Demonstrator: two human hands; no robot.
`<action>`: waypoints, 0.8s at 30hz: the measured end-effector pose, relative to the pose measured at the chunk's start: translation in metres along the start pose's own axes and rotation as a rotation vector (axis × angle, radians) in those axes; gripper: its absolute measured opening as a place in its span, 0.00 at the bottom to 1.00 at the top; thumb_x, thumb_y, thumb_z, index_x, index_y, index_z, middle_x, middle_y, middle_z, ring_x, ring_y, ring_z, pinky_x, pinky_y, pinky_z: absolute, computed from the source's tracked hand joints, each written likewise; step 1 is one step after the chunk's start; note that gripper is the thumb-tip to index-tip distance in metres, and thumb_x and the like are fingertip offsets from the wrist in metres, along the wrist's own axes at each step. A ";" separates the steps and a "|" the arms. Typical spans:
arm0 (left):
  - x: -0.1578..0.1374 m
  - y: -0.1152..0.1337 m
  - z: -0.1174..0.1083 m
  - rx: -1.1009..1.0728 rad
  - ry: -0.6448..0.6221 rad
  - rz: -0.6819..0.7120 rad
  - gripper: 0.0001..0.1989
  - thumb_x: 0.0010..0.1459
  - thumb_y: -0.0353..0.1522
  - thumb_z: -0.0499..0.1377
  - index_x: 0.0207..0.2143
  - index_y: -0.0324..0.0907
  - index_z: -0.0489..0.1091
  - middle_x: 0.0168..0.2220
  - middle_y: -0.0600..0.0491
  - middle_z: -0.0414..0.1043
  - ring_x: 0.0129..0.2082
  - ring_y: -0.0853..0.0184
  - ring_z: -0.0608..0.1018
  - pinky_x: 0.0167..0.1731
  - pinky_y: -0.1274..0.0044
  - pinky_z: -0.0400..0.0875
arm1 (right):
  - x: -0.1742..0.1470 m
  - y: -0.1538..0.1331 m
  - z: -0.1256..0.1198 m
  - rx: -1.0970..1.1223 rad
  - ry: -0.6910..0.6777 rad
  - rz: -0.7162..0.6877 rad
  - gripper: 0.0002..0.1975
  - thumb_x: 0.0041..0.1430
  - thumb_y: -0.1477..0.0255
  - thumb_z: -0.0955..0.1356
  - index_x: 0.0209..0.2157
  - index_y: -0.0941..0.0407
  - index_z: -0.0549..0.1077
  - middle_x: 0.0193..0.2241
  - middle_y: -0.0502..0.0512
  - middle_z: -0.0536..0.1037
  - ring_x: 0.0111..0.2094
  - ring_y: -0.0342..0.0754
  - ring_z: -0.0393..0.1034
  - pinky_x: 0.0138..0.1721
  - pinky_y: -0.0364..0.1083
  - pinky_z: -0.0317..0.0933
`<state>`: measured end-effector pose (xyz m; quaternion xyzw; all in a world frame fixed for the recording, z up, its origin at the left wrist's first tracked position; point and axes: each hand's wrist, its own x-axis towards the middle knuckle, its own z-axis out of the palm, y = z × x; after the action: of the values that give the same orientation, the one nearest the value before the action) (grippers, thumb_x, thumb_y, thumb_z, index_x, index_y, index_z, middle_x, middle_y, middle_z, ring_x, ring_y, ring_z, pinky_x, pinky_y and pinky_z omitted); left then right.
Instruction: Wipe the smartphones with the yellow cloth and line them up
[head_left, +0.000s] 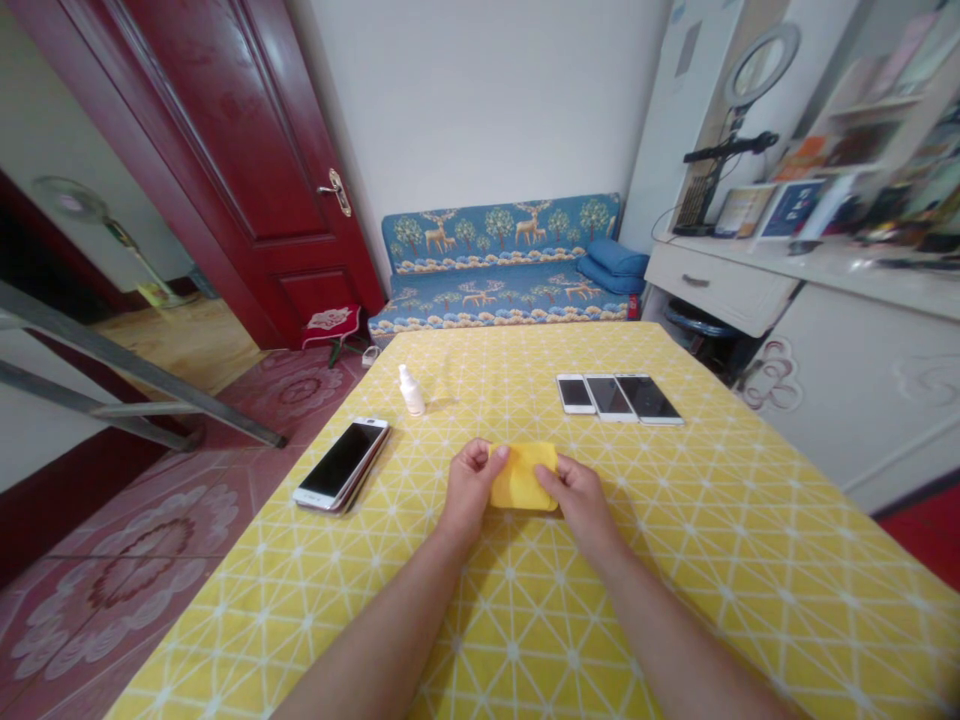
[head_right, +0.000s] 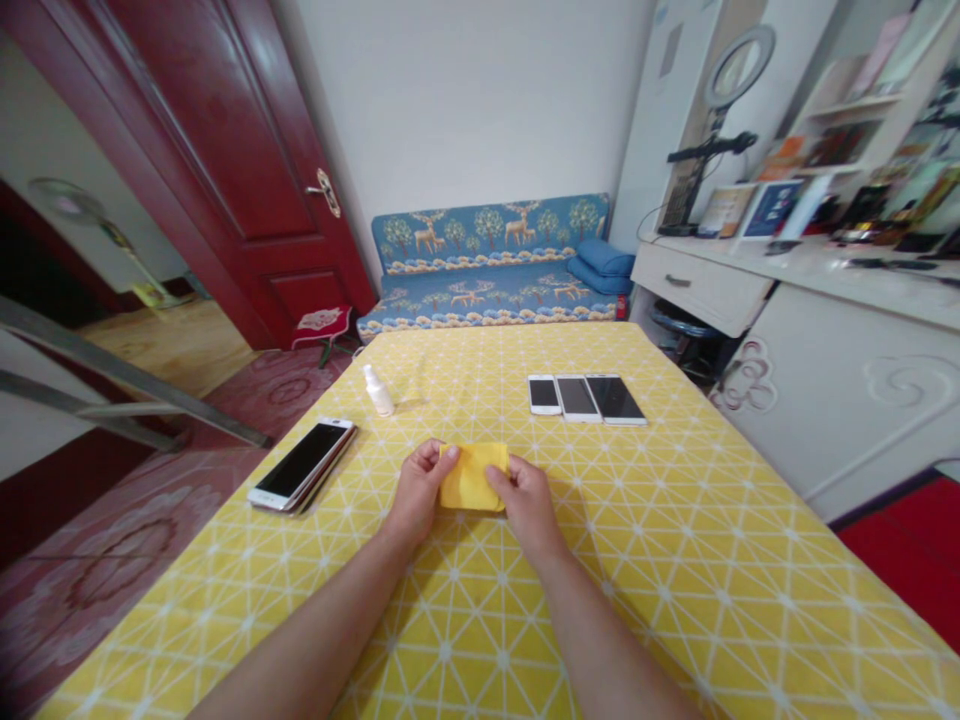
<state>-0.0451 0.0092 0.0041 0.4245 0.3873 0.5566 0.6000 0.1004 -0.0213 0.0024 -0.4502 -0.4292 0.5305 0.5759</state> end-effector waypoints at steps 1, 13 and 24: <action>0.000 0.000 0.000 0.003 -0.007 -0.001 0.17 0.46 0.43 0.67 0.26 0.42 0.65 0.23 0.59 0.68 0.21 0.74 0.70 0.24 0.81 0.63 | 0.000 0.001 -0.001 -0.014 0.007 -0.010 0.16 0.47 0.58 0.73 0.33 0.56 0.78 0.28 0.52 0.80 0.27 0.49 0.71 0.29 0.45 0.63; 0.007 0.013 -0.016 0.320 -0.007 0.168 0.14 0.51 0.43 0.61 0.25 0.41 0.71 0.21 0.56 0.68 0.23 0.70 0.68 0.26 0.79 0.62 | -0.002 -0.002 0.001 0.012 -0.091 -0.010 0.16 0.48 0.62 0.74 0.37 0.57 0.77 0.33 0.54 0.80 0.33 0.50 0.73 0.37 0.47 0.66; 0.018 0.089 -0.123 1.652 0.846 0.067 0.32 0.53 0.46 0.56 0.56 0.37 0.62 0.56 0.31 0.61 0.61 0.39 0.55 0.53 0.47 0.49 | 0.006 0.006 -0.004 0.198 0.122 0.062 0.18 0.44 0.62 0.75 0.35 0.58 0.74 0.28 0.52 0.78 0.29 0.48 0.72 0.30 0.47 0.68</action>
<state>-0.1891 0.0383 0.0462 0.4897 0.8350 0.2300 -0.1004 0.1030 -0.0158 -0.0040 -0.4357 -0.3246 0.5596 0.6259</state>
